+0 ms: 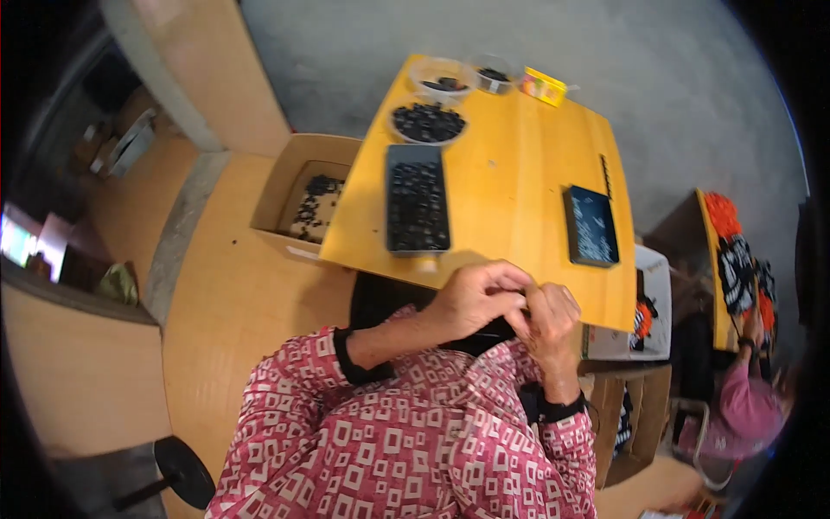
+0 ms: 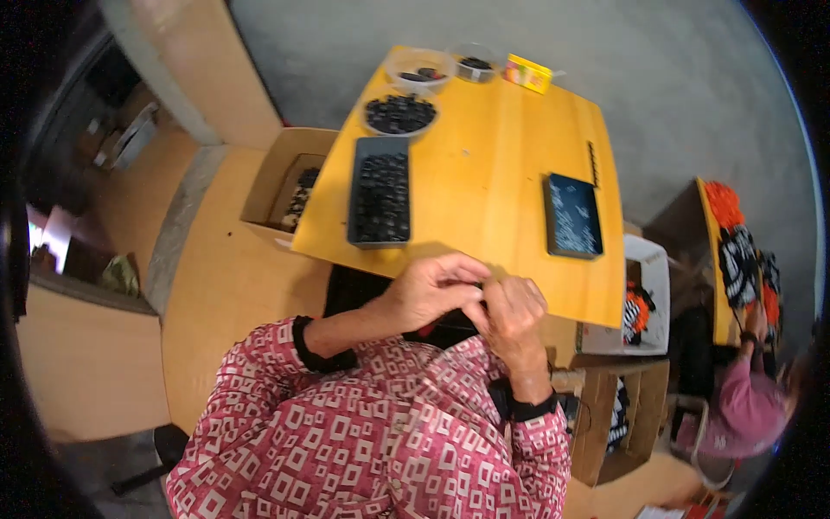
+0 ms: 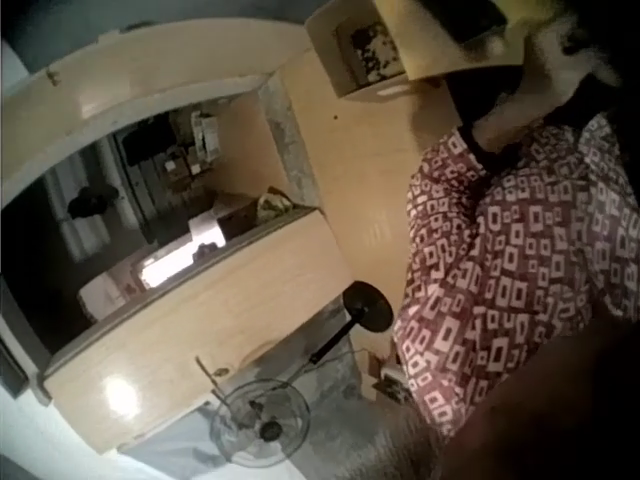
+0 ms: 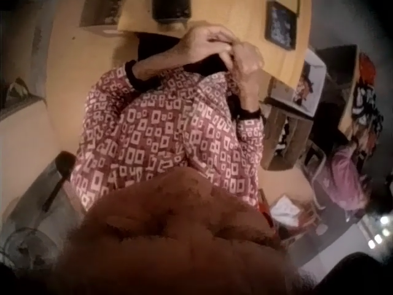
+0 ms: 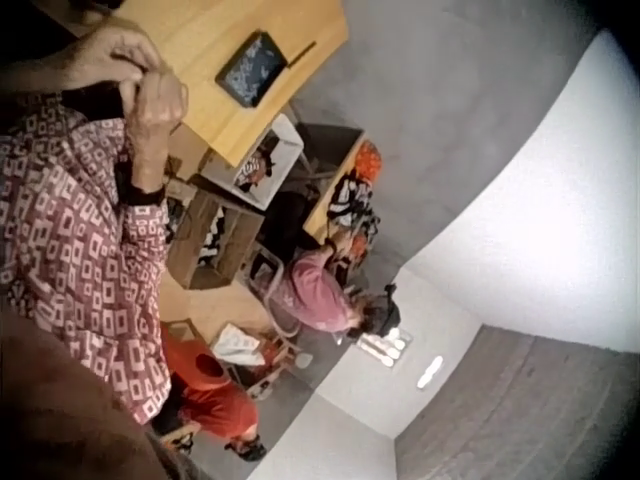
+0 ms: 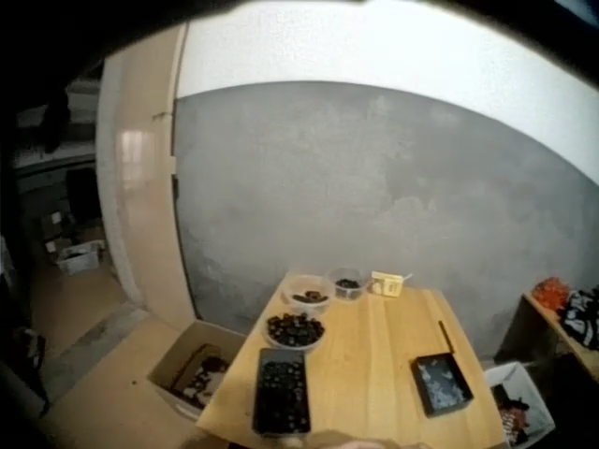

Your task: The person assembles small plastic parts by hand, inserting small components into plastic pieces taken from containers on the table.

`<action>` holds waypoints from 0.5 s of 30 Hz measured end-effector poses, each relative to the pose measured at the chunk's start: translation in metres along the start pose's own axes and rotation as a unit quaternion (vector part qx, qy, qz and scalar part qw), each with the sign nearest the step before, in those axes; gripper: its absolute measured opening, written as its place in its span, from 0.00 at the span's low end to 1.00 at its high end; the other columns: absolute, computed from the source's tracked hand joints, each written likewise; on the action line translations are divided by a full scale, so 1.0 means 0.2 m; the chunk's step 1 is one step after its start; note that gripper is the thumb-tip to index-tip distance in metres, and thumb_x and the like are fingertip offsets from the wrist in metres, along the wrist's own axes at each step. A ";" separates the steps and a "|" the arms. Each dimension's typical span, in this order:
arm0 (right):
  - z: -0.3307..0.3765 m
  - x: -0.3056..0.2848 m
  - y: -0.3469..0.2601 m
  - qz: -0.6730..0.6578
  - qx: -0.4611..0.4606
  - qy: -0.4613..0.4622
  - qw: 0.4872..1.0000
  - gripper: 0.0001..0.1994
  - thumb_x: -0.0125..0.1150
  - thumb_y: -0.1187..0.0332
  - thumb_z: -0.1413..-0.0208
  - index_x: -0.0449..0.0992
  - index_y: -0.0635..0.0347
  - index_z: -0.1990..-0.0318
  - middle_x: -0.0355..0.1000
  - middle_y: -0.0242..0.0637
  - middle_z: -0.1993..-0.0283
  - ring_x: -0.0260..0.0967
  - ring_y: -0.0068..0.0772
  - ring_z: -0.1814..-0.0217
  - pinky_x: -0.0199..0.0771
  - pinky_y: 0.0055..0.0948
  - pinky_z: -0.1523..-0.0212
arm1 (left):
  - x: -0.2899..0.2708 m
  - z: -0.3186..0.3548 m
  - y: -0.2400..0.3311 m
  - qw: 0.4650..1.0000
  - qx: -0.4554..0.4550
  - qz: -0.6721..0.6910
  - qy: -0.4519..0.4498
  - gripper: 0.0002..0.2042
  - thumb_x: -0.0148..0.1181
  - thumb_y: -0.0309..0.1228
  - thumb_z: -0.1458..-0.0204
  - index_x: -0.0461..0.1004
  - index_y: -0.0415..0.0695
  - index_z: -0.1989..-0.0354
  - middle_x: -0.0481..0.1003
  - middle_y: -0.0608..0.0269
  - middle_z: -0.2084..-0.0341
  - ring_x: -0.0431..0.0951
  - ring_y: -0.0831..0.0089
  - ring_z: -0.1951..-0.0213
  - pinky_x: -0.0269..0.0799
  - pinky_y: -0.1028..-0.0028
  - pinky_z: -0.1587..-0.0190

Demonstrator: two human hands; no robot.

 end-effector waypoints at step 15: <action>-0.01 0.05 0.00 0.028 0.003 -0.040 0.999 0.15 0.69 0.78 0.53 0.79 0.65 0.56 0.72 0.41 0.72 0.71 0.41 0.71 0.71 0.36 0.67 | -1.10 0.14 0.64 0.745 0.166 -0.400 0.507 0.18 0.61 0.22 0.44 0.74 0.36 0.45 0.78 0.57 0.54 0.78 0.72 0.51 0.73 0.74 0.47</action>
Point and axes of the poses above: each hand's wrist, its own z-axis away from the middle knuckle, its own x-axis out of the palm, y = z × x, the point moved 1 cm from there along -z, towards the middle knuckle
